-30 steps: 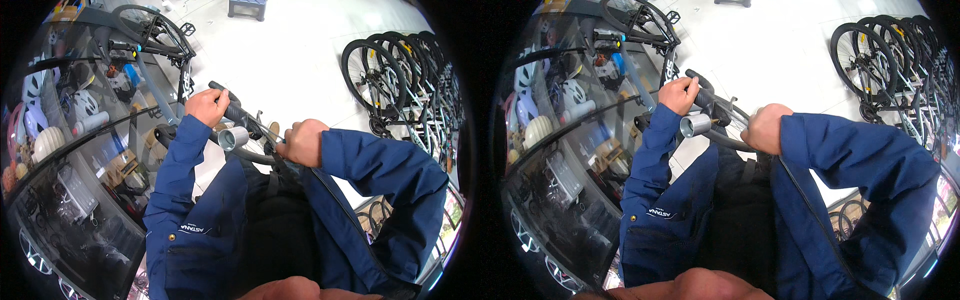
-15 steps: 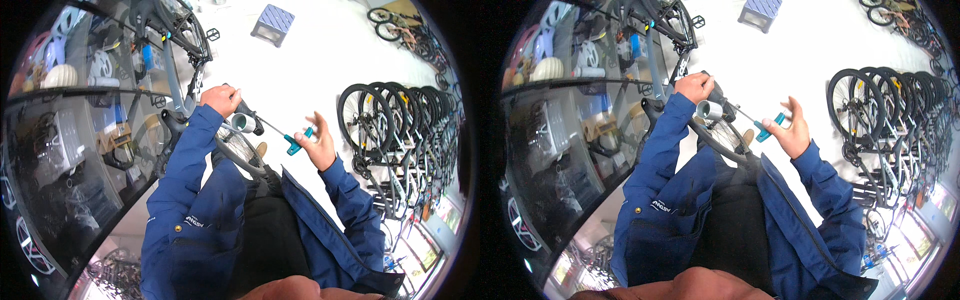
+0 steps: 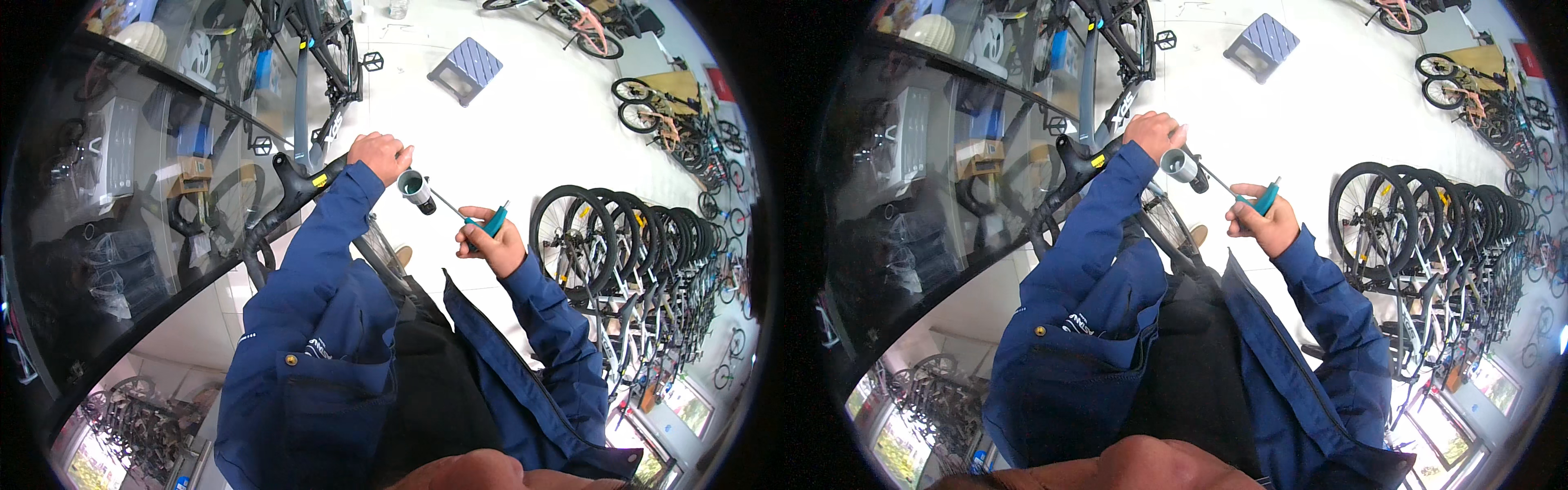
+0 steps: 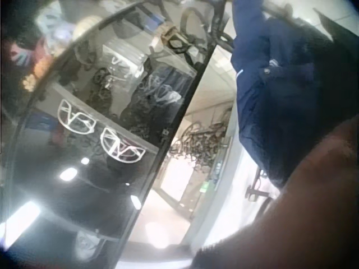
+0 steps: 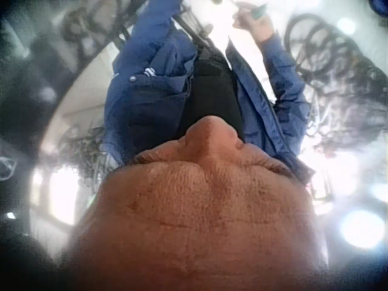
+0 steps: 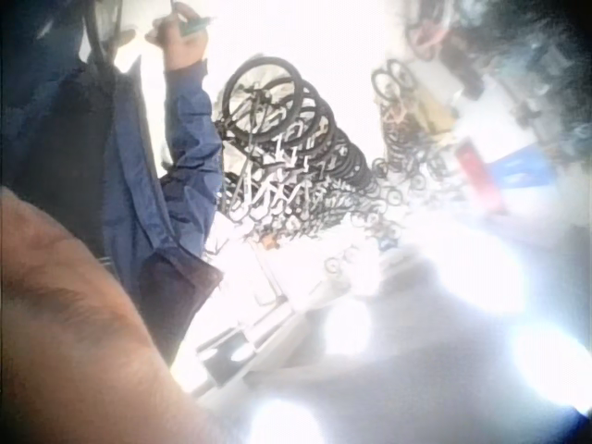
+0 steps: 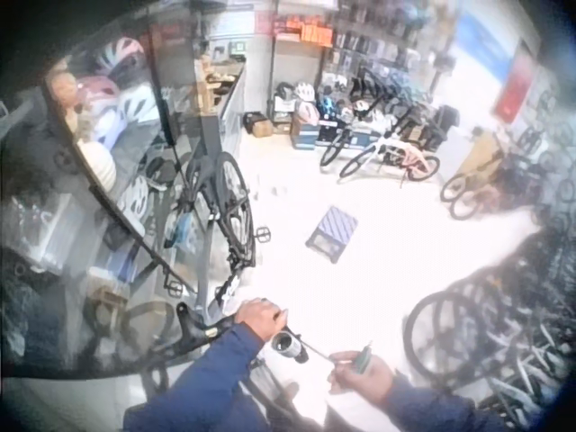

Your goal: The person walks through a bicycle shop, picks up a screwdriver, and adjusts the handlebar of a bicycle. They use the screwdriver to tighten or loosen components on the handlebar and then test the handlebar by holding and turning it.

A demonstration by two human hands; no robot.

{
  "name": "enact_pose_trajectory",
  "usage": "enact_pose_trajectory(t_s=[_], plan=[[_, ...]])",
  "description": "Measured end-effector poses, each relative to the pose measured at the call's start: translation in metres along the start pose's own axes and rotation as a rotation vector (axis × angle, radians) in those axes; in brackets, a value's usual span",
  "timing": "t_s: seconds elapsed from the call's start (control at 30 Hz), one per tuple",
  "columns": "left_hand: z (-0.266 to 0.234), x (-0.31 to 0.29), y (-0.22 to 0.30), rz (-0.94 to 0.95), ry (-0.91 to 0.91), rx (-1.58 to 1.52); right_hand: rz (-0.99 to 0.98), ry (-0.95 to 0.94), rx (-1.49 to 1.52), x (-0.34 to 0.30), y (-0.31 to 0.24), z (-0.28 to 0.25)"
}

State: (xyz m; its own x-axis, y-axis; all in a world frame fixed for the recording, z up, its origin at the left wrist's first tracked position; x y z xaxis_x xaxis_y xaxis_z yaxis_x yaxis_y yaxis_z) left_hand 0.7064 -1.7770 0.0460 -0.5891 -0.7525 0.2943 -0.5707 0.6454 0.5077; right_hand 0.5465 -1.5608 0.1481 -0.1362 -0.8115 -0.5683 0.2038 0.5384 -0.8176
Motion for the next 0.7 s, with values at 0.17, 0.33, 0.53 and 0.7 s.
enact_pose_trajectory(t_s=[0.17,0.33,0.53,0.7], plan=[[-0.002,-0.001,0.000,0.013,0.027,0.010,-0.533,-0.255,-1.087,0.002,-0.020,0.010],[-0.004,-0.001,-0.003,0.011,0.077,-0.012,-0.108,-0.206,-0.397,0.007,-0.013,0.005],[-0.004,0.000,-0.003,0.007,0.062,-0.012,0.183,-0.091,0.212,0.010,-0.005,0.016],[-0.004,0.000,-0.002,0.004,0.023,-0.015,0.157,-0.067,0.297,0.009,0.000,0.021]])
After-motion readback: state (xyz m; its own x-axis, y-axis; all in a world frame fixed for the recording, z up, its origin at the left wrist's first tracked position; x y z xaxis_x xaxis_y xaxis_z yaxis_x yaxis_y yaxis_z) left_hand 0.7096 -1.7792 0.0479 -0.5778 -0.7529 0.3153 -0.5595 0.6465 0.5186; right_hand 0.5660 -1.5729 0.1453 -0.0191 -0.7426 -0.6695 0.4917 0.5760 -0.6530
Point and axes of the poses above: each hand's wrist, its own x-axis towards the middle knuckle, its own z-axis out of the palm, y = z × x, the point moved 5 cm from there along x, towards the middle knuckle, and after that the axes turned 4 degrees about -z, right-handed, at the moved point
